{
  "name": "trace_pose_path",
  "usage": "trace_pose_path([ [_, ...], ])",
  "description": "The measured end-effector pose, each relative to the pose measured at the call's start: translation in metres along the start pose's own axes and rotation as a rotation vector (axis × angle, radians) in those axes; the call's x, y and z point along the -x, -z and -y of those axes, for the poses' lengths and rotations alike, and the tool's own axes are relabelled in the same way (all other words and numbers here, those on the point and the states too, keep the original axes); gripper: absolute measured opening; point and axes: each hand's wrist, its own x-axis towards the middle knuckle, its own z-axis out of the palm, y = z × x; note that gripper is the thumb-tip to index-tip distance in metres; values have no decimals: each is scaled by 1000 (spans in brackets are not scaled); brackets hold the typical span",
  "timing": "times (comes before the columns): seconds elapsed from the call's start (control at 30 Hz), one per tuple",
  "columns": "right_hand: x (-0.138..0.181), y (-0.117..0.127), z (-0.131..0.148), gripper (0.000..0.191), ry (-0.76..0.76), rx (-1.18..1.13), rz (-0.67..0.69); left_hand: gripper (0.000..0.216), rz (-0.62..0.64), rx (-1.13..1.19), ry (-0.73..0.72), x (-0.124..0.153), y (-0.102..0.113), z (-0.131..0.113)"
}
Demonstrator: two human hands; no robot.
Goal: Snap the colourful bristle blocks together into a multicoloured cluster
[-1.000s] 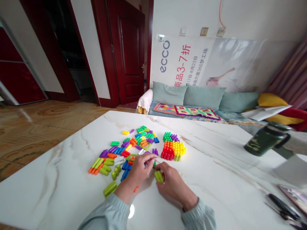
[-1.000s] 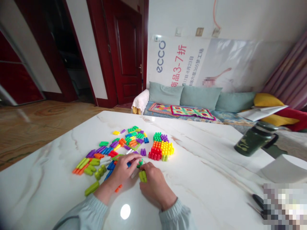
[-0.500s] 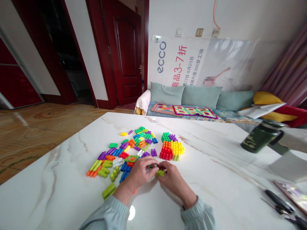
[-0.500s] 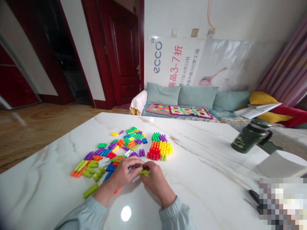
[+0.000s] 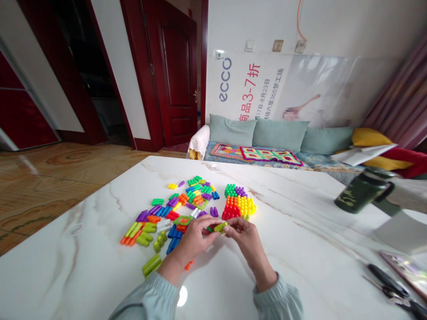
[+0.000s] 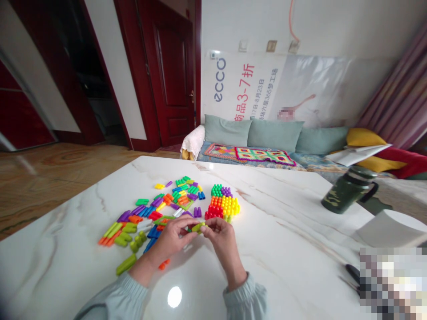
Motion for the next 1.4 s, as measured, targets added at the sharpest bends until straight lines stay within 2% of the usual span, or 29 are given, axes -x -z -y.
trace_pose_path([
  [0.17, 1, 0, 1, 39, 61, 80, -38, 23, -42, -27, 6, 0, 0, 1],
  [0.33, 1, -11, -2, 37, 82, -66, -87, 18, -63, -5, 18, -2, -1, -2],
  [0.5, 1, -13, 0, 33, 112, -48, -108, 20, -57, 45, 19, -1, -1, 0],
  [0.57, 0, 0, 3, 34, 164, 15, -250, 23, -46, 66, 1, -1, 0, 2],
  [0.7, -7, 39, 5, 33, 256, 325, -735, 13, -33, 28, -62, -1, 1, 7],
  [0.77, -12, 55, 1, 29, 216, 480, -813, 10, -28, -7, -97, -1, 1, 10],
  [0.87, -19, 65, -11, 30, 132, 660, -758, 8, -35, -63, -140, -1, 0, 13],
  [1.0, -24, 67, -23, 34, 62, 780, -673, 7, -36, -120, -186, -2, 1, 14],
  [1.4, -25, 66, -25, 32, 35, 866, -617, 11, -32, -135, -198, -3, 1, 13],
])
